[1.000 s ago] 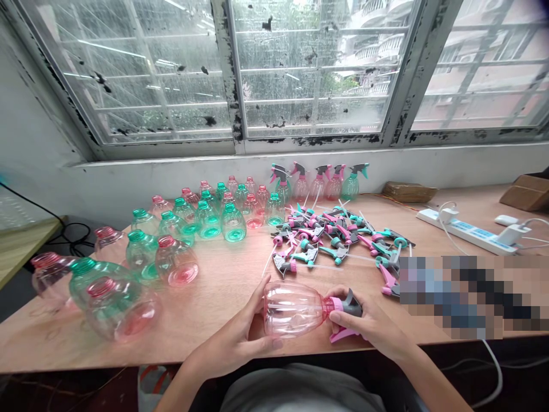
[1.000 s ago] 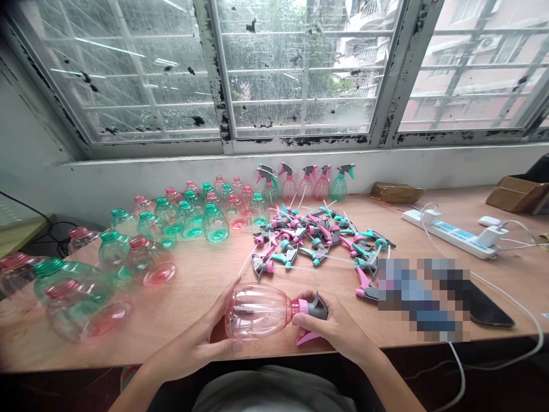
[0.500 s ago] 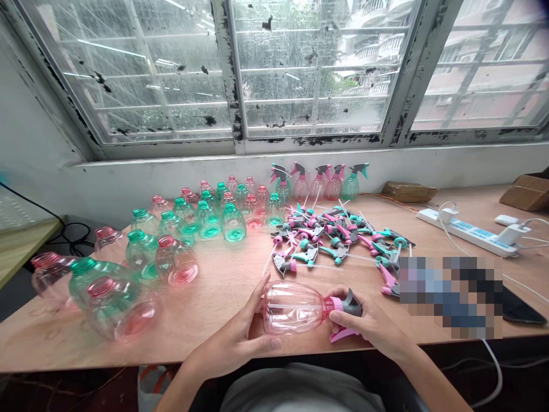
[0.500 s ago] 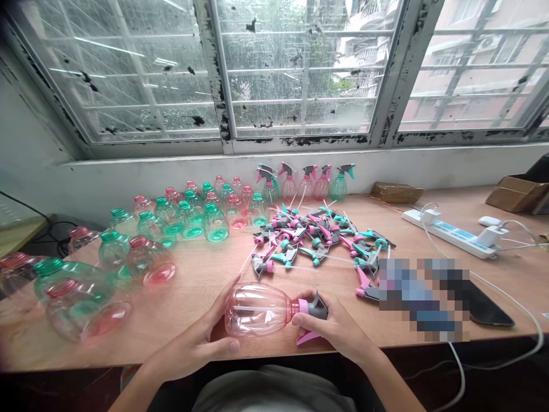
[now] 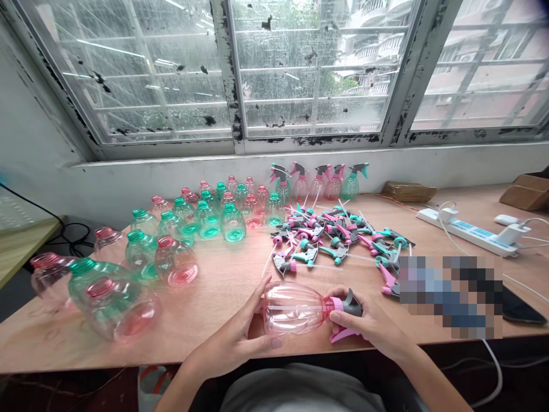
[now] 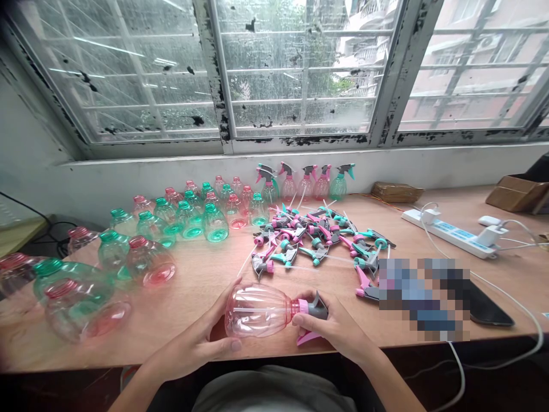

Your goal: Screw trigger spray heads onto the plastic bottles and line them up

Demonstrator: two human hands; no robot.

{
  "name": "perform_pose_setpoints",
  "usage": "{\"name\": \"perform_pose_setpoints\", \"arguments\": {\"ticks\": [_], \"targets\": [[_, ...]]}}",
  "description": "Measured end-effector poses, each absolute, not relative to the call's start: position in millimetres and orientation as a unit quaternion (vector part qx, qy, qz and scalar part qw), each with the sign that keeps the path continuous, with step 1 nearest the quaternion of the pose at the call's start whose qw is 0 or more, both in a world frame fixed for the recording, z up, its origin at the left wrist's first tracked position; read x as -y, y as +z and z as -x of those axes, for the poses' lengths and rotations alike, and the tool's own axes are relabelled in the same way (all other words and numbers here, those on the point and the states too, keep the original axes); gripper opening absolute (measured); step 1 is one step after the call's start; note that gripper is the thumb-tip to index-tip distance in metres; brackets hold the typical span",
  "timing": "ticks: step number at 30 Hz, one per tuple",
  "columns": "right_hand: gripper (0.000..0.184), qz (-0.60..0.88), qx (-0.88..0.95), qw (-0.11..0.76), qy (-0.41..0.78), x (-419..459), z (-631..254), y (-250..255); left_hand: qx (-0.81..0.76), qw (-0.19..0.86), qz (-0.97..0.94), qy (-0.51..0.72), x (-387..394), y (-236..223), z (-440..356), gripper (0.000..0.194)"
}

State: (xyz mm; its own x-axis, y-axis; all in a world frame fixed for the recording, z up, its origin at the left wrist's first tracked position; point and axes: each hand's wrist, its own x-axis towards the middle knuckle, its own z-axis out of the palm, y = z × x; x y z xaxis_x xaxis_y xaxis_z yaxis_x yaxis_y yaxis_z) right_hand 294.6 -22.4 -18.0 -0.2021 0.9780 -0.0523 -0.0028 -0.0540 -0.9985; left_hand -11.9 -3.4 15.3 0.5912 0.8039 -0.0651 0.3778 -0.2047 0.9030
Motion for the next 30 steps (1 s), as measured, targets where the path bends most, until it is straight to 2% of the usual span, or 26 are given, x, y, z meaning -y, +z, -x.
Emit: {"name": "perform_pose_setpoints", "arguments": {"ticks": [30], "targets": [[0.042, 0.457, 0.536, 0.430, 0.564, 21.9, -294.5, -17.8, -0.393, 0.490, -0.744, 0.227, 3.9, 15.6, 11.2, 0.097]]}}
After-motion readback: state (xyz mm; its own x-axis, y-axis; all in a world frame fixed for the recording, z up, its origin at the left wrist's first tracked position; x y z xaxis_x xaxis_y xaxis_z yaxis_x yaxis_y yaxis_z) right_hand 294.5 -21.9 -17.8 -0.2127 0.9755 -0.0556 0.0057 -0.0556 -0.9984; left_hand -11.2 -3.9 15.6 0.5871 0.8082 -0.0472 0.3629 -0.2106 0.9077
